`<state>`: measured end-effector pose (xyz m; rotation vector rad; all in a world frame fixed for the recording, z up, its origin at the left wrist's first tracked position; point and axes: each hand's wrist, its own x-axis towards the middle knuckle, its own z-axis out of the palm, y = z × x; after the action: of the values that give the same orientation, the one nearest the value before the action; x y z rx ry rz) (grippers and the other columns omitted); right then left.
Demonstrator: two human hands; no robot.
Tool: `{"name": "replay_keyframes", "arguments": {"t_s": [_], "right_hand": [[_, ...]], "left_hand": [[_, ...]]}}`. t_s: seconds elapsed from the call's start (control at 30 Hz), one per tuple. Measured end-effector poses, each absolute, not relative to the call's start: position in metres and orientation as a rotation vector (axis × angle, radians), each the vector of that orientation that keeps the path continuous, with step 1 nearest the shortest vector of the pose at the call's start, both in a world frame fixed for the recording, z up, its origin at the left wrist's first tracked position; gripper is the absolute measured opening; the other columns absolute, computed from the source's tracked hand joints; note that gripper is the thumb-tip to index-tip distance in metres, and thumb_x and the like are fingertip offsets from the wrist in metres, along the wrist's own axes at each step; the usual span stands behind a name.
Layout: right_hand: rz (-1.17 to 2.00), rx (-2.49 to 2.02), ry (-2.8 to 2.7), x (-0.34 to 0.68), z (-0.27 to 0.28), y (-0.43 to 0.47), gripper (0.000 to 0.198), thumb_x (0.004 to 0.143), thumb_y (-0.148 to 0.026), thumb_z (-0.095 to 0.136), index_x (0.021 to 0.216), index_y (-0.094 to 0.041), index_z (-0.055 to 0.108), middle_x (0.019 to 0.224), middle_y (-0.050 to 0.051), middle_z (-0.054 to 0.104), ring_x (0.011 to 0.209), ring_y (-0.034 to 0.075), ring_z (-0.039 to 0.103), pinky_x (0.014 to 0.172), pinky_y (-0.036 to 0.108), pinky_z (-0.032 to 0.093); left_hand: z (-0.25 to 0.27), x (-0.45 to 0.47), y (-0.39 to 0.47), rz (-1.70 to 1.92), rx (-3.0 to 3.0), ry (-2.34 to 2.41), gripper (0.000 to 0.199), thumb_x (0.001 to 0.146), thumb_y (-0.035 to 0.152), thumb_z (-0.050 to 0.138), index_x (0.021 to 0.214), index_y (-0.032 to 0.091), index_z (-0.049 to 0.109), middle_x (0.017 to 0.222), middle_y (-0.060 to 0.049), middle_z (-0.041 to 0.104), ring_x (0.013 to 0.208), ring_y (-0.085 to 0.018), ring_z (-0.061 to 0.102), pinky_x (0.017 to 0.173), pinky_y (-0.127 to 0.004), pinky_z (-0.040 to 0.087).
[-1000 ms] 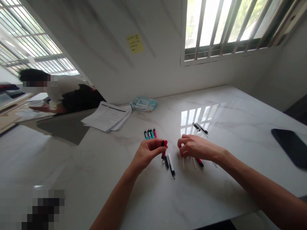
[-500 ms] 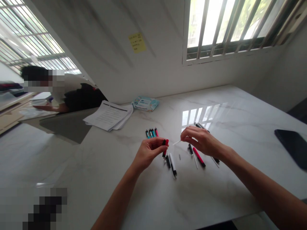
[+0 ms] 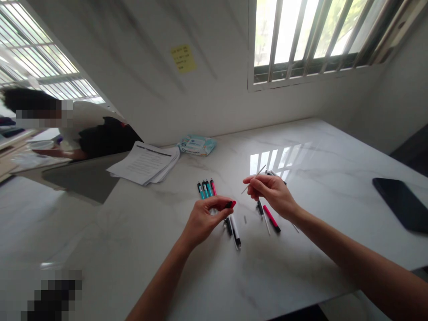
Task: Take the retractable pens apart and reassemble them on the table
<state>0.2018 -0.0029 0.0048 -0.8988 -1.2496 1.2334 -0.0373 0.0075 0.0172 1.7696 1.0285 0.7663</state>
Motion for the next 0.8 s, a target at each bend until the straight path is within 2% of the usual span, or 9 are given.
{"name": "replay_keyframes", "arguments": {"t_s": [0.2,0.37,0.47,0.53,0.67,0.8], "right_hand": [[1.230,-0.824,-1.372,0.198,0.008,-0.008,0.031,0.097,-0.045,0.066,0.094,-0.016,0.077,0.079,0.005,0.071,0.066,0.011,0.058,0.064,0.027,0.051],[1.248,-0.869,-1.504,0.193,0.002,-0.011,0.033,0.096,-0.045,0.066,0.084,-0.017,0.077,0.097,0.009,0.076,0.073,0.013,0.062,0.068,0.028,0.053],[1.200,-0.923,-1.661,0.195,0.000,-0.010,0.026,0.091,-0.044,0.073,0.093,-0.019,0.078,0.102,0.008,0.076,0.077,0.015,0.064,0.073,0.030,0.055],[1.039,-0.970,-1.802,0.200,0.001,-0.008,0.025,0.088,-0.041,0.078,0.102,-0.021,0.079,0.099,0.007,0.075,0.077,0.015,0.063,0.074,0.030,0.054],[0.686,-0.993,-2.232,0.211,0.000,-0.002,0.013,0.094,-0.029,0.073,0.105,-0.025,0.081,0.098,0.006,0.075,0.092,0.020,0.064,0.084,0.034,0.050],[0.697,-0.909,-2.523,0.210,-0.004,-0.003,0.013,0.094,-0.023,0.072,0.105,-0.025,0.081,0.100,0.006,0.074,0.096,0.020,0.064,0.085,0.032,0.050]], "left_hand": [[0.016,-0.037,0.008,0.746,1.800,1.018,0.024,0.084,0.036,0.080,0.101,0.019,0.082,0.091,-0.006,0.079,0.083,-0.019,0.069,0.076,-0.026,0.054],[0.019,-0.033,0.007,0.722,1.795,0.987,0.022,0.084,0.035,0.080,0.099,0.019,0.083,0.094,-0.007,0.080,0.084,-0.020,0.070,0.078,-0.027,0.054],[0.018,-0.033,0.007,0.747,1.716,0.959,0.022,0.082,0.034,0.081,0.096,0.017,0.082,0.092,-0.008,0.079,0.084,-0.020,0.071,0.079,-0.028,0.055],[0.017,-0.034,0.008,0.793,1.583,0.938,0.024,0.079,0.033,0.085,0.093,0.015,0.081,0.090,-0.009,0.079,0.081,-0.020,0.071,0.078,-0.029,0.057],[0.015,-0.042,0.012,0.943,1.286,0.846,0.029,0.069,0.032,0.092,0.090,0.017,0.078,0.087,-0.006,0.078,0.076,-0.018,0.071,0.076,-0.030,0.059],[0.015,-0.047,0.015,1.066,1.251,0.778,0.026,0.067,0.032,0.094,0.082,0.017,0.078,0.088,-0.006,0.077,0.080,-0.017,0.070,0.076,-0.027,0.057]]}}
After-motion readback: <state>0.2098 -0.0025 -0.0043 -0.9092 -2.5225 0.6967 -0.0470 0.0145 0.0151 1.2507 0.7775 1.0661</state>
